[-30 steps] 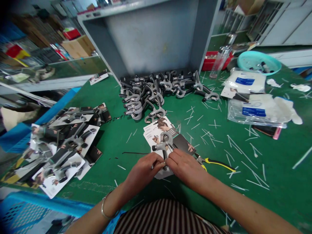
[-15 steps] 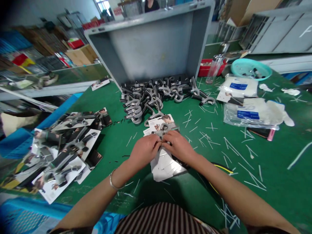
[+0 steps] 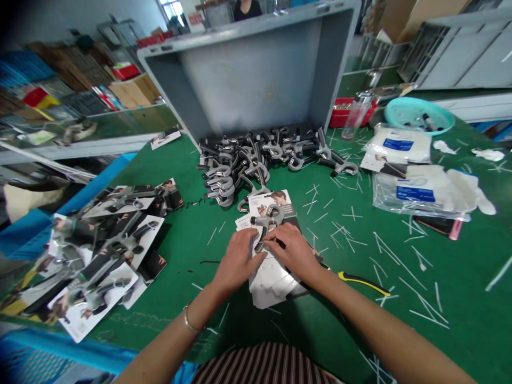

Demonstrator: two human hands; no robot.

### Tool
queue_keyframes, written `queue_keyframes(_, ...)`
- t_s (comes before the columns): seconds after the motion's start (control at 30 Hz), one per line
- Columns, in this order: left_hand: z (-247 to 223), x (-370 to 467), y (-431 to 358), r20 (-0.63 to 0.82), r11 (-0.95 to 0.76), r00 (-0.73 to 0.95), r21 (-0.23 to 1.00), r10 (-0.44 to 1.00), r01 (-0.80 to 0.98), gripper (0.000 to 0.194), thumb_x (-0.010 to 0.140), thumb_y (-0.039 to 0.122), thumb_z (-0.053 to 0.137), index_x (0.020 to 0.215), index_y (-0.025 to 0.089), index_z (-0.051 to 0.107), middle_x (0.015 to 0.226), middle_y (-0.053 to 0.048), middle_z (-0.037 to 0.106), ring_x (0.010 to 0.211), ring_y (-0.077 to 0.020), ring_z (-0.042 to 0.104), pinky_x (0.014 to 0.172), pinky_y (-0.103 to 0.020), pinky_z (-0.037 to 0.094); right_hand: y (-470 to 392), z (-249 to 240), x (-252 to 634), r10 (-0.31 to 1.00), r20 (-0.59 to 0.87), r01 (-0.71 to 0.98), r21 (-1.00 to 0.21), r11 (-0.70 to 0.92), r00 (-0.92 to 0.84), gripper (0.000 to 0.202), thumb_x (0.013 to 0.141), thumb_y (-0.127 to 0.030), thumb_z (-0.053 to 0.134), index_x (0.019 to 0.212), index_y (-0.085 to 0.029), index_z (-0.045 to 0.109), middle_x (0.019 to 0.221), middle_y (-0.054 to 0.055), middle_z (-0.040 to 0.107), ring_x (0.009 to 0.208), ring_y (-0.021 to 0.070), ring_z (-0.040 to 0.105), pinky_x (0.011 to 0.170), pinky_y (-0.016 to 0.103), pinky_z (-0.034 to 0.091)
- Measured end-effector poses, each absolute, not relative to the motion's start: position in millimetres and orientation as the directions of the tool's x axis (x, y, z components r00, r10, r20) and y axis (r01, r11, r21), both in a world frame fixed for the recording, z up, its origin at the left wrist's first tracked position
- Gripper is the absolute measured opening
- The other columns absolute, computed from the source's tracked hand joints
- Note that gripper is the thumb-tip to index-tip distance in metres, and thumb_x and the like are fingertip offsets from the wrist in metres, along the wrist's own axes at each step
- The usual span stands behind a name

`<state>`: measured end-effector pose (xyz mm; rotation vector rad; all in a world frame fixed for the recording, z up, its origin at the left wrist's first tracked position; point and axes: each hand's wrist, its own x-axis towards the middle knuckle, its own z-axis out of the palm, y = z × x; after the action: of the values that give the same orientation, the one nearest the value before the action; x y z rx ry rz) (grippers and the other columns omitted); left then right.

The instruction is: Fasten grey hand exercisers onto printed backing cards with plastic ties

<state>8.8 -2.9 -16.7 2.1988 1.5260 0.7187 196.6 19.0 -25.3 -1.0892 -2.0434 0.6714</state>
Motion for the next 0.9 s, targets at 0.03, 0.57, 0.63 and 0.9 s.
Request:
queue_keyframes(0.03,-24.7,8.6,-4.4,0.213,-0.335,0.260,0.554,0.942,0.762,0.036,0.085,0.023,0.066,0.118,0.016,0.052,0.126,-0.013,0.057,0.121,-0.0283,0.049,0.105,-0.050,0.039,19.8,-25.6,196.4,0.853,0.353,0.475,-0.717,0.511,-0.384,0.010,0.094,-0.025,0.057,0.090,-0.021,0.065,0.090,0.003,0.070,0.089,0.0202,0.058,0.085,0.037,0.043)
queue_keyframes(0.57,-7.7,-51.7,-43.2,-0.223,0.237,-0.089,0.951,0.971,0.197,0.034,0.084,0.041,0.067,0.110,0.020,0.063,0.128,-0.009,0.062,0.104,-0.0228,0.064,0.085,-0.035,0.053,-73.9,-44.8,333.7,0.940,0.011,0.878,-0.353,0.323,-0.341,0.089,0.076,-0.062,0.067,0.148,-0.021,0.033,0.142,0.019,0.047,0.124,0.0380,0.046,0.097,0.059,0.040)
queue_keyframes(0.63,-4.0,-50.9,-45.2,-0.413,0.411,-0.037,0.910,0.910,-0.052,0.045,0.081,0.042,0.070,0.117,0.017,0.060,0.113,-0.009,0.067,0.086,-0.0188,0.066,0.071,-0.028,0.053,-90.8,-54.4,349.7,0.948,-0.057,0.924,-0.251,0.290,-0.313,0.086,0.077,-0.060,0.066,0.147,-0.019,0.038,0.139,0.020,0.049,0.117,0.0397,0.051,0.090,0.059,0.045)
queue_keyframes(0.9,6.6,-12.1,-44.9,-0.414,0.465,0.245,0.860,0.877,-0.209,0.032,0.084,0.039,0.067,0.103,0.014,0.060,0.065,0.003,0.052,0.046,-0.0066,0.042,0.035,-0.016,0.031,-80.6,-42.4,378.7,0.921,-0.377,0.524,-0.807,-0.273,-0.100,0.045,0.090,-0.052,0.045,0.118,-0.023,0.066,0.108,0.015,0.070,0.094,0.0331,0.068,0.079,0.047,0.058)
